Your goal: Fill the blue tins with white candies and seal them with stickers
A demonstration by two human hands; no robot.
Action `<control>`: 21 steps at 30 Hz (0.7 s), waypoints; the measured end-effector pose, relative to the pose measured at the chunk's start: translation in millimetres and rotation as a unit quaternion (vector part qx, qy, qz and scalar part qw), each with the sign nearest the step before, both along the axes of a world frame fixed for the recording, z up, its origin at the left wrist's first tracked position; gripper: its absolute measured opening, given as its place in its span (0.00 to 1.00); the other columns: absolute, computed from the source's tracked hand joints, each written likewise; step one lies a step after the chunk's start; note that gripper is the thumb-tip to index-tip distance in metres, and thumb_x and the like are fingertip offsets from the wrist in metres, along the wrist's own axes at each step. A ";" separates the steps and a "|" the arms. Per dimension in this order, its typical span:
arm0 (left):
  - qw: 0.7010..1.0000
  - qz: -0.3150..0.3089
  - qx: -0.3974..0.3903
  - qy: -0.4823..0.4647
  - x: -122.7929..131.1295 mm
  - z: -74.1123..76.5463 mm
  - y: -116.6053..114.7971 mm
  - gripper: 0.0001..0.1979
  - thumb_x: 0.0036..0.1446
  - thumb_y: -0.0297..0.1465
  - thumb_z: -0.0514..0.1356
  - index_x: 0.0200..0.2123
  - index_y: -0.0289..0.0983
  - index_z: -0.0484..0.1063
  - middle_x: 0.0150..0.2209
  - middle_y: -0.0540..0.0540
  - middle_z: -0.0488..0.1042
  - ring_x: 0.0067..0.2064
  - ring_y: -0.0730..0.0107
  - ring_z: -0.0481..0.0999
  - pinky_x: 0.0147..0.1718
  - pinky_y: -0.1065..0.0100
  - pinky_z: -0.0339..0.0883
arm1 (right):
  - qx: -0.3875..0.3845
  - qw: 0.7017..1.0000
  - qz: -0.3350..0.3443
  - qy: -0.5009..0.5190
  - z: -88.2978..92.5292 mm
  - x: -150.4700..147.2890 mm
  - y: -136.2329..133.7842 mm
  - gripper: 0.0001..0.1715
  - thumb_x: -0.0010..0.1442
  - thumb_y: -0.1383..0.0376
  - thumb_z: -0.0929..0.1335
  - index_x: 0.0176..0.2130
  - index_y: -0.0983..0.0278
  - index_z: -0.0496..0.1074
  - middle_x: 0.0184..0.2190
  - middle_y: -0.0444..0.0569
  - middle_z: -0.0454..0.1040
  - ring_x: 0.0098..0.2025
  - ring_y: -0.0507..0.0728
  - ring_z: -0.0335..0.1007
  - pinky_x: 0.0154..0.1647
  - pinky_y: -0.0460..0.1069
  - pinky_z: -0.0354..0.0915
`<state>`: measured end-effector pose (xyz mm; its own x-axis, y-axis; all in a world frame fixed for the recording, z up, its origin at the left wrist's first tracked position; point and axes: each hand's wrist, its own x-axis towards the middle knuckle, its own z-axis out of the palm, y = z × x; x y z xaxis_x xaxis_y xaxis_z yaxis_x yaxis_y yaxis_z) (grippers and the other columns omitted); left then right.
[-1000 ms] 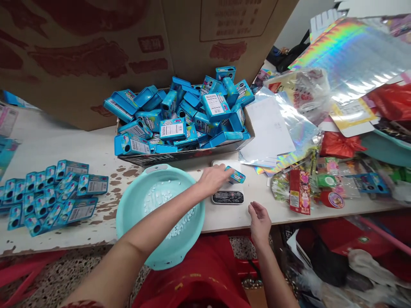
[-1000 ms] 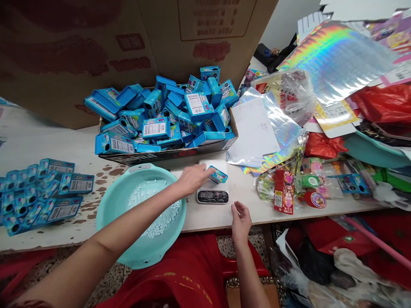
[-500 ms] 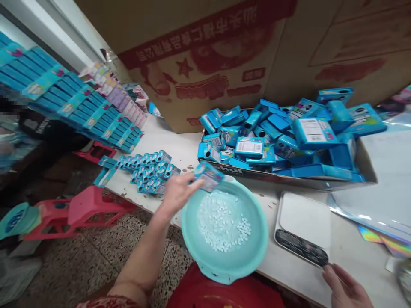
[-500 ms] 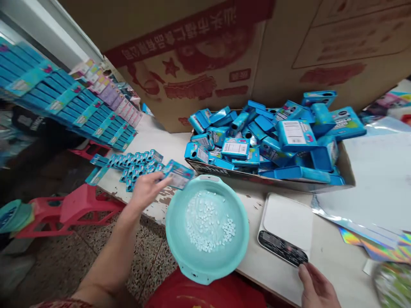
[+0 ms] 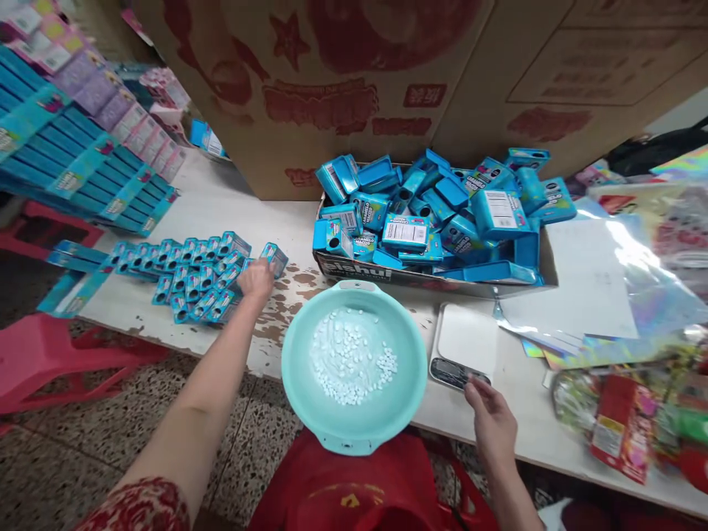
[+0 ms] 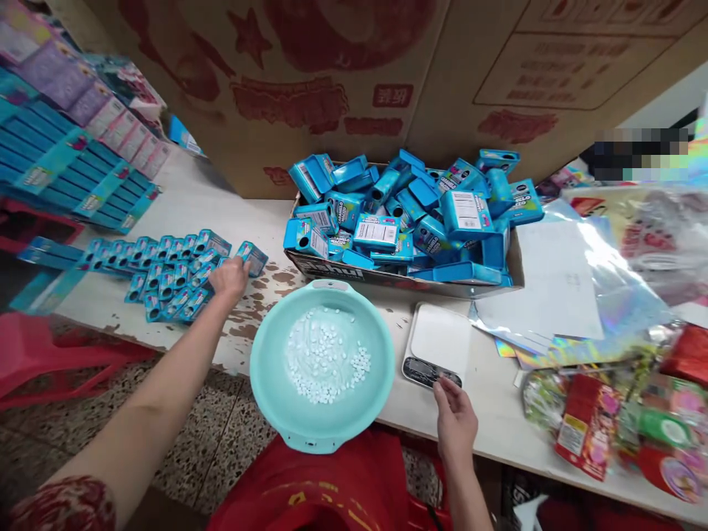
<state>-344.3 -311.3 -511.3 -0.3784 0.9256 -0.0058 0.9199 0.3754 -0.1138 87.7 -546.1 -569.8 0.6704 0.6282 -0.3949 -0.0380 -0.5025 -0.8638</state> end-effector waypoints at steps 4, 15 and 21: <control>0.999 0.028 -0.005 -0.020 3.7 11.6 17.9 0.18 0.62 0.38 0.50 0.46 0.32 0.70 0.43 0.32 0.74 0.42 0.52 0.74 0.34 0.63 0.60 | 0.005 1.000 0.009 -0.008 0.8 -6.5 -1.7 0.32 0.38 0.48 0.74 0.38 0.66 0.73 0.42 0.55 0.77 0.47 0.64 0.72 0.49 0.58 0.68; 0.929 -0.298 -0.067 -0.211 106.3 -12.7 -158.5 0.11 0.62 0.31 0.50 0.39 0.39 0.72 0.39 0.42 0.74 0.42 0.61 0.73 0.39 0.64 0.64 | 0.026 0.991 0.103 0.080 -2.2 -53.2 2.6 0.34 0.46 0.43 0.70 0.43 0.65 0.70 0.38 0.52 0.77 0.41 0.61 0.74 0.41 0.55 0.71; 0.900 -0.366 0.021 -0.238 112.6 -27.9 -178.9 0.14 0.59 0.29 0.56 0.49 0.40 0.69 0.50 0.41 0.71 0.52 0.57 0.69 0.48 0.55 0.64 | 0.030 0.980 0.175 0.091 18.3 -88.2 16.2 0.33 0.35 0.47 0.75 0.37 0.64 0.70 0.34 0.52 0.78 0.36 0.63 0.74 0.37 0.55 0.71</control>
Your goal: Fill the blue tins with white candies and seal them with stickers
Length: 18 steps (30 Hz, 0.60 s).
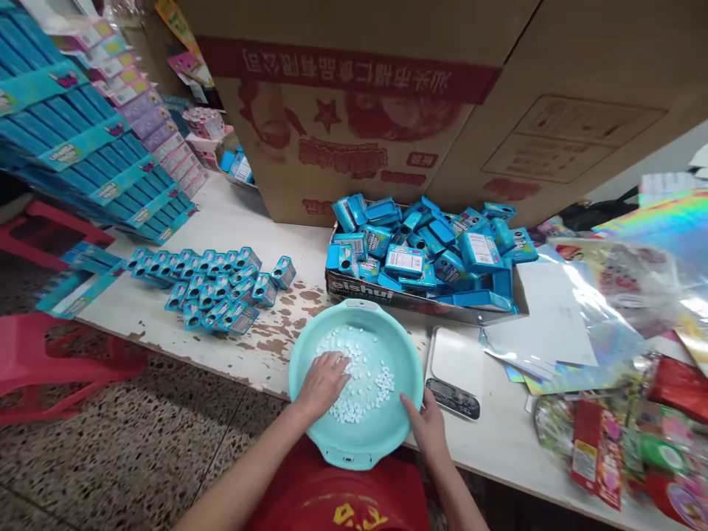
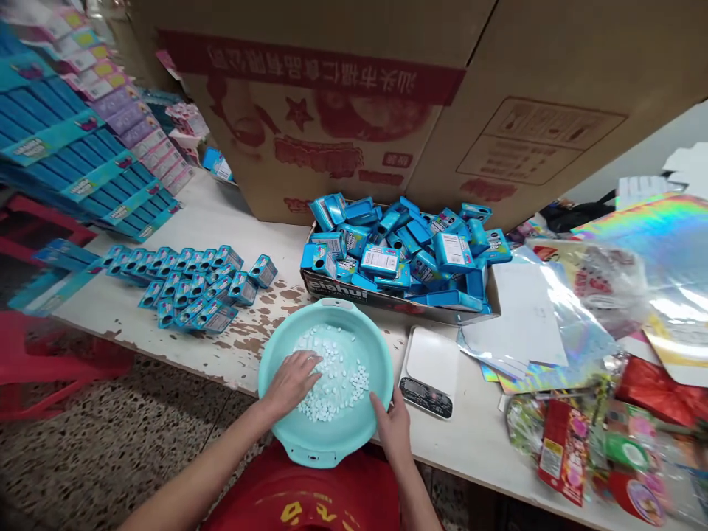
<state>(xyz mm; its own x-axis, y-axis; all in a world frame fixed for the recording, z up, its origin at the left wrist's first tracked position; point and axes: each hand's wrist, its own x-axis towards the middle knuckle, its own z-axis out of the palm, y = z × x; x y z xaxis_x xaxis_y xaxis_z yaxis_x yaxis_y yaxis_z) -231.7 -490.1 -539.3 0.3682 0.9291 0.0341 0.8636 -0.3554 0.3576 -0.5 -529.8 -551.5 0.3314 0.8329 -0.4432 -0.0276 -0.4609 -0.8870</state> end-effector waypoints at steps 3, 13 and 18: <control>0.998 -0.002 0.063 -0.019 -16.7 11.5 1.2 0.10 0.61 0.28 0.53 0.43 0.38 0.72 0.43 0.42 0.74 0.46 0.60 0.73 0.43 0.58 0.67 | 0.014 0.999 -0.007 -0.049 6.4 9.8 12.0 0.32 0.32 0.46 0.74 0.34 0.64 0.71 0.28 0.50 0.77 0.32 0.62 0.73 0.33 0.54 0.69; 0.986 0.075 0.138 -0.062 -40.3 19.9 -30.7 0.07 0.60 0.30 0.56 0.32 0.36 0.73 0.41 0.43 0.75 0.43 0.63 0.73 0.43 0.60 0.70 | -0.018 0.946 0.064 -0.316 -14.2 56.1 67.0 0.29 0.34 0.43 0.67 0.31 0.59 0.71 0.27 0.51 0.74 0.31 0.66 0.68 0.34 0.59 0.63; 0.977 0.167 0.115 -0.067 -37.2 17.5 -52.0 0.11 0.59 0.29 0.56 0.45 0.38 0.72 0.50 0.40 0.71 0.51 0.59 0.70 0.50 0.55 0.68 | -0.005 0.958 0.057 -0.280 -15.1 37.8 62.8 0.35 0.36 0.40 0.65 0.34 0.62 0.70 0.30 0.56 0.73 0.39 0.71 0.68 0.42 0.64 0.63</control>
